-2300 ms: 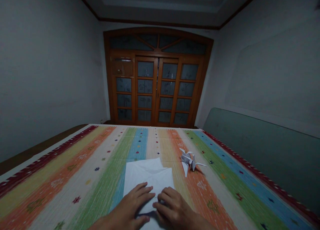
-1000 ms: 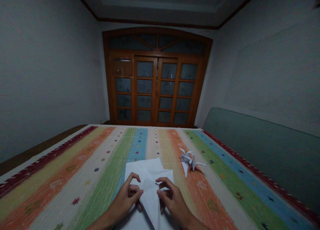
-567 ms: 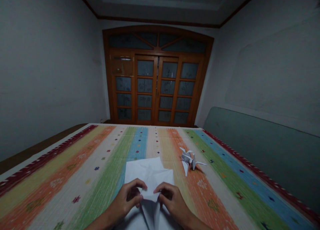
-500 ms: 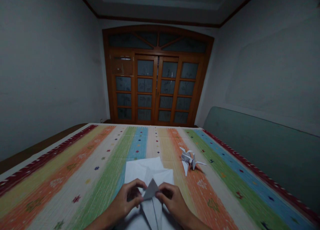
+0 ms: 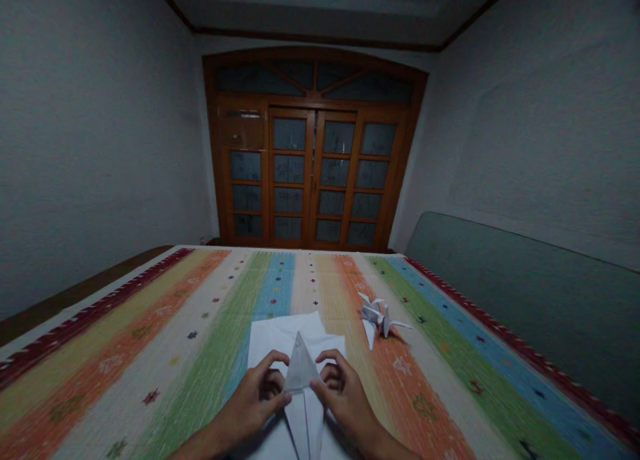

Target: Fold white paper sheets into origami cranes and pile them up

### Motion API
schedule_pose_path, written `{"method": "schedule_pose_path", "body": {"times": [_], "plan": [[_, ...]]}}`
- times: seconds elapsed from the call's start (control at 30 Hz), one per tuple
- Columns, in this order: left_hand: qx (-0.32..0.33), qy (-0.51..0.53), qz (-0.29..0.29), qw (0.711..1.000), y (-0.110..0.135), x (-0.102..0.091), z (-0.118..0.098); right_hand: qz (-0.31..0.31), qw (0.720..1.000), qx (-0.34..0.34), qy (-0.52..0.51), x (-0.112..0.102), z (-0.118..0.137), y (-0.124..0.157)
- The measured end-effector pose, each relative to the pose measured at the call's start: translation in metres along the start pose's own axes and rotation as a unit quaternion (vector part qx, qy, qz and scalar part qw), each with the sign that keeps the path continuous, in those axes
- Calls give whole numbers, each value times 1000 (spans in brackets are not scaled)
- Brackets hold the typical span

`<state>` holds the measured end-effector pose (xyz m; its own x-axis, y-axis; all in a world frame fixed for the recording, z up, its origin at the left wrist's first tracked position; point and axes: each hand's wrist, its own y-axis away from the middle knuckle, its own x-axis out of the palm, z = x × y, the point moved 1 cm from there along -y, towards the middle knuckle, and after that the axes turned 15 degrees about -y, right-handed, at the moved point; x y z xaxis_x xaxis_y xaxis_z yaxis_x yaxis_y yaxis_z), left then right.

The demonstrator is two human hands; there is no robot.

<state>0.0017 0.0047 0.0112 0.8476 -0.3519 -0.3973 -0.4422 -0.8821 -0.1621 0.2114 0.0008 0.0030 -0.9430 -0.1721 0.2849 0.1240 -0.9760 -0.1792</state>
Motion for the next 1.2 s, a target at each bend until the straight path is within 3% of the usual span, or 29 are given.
{"method": "schedule_pose_path", "body": {"times": [0.23,0.53,0.87,1.1,1.2], "plan": [[-6,18,-31,999,-2,-2,-2,3,1000,-10,10,-1,-1,-3],[-8,-102,-23,994,-3,-8,-6,49,996,5,79,-8,-8,-7],[-84,-58,-34,994,-13,-1,-8,32,992,-10,125,-9,-4,-4],[-69,-56,-74,993,-11,4,-3,22,993,-22,116,-8,1,-4],[-48,-38,-62,996,-8,3,0,15,991,-27,127,-9,2,-5]]}}
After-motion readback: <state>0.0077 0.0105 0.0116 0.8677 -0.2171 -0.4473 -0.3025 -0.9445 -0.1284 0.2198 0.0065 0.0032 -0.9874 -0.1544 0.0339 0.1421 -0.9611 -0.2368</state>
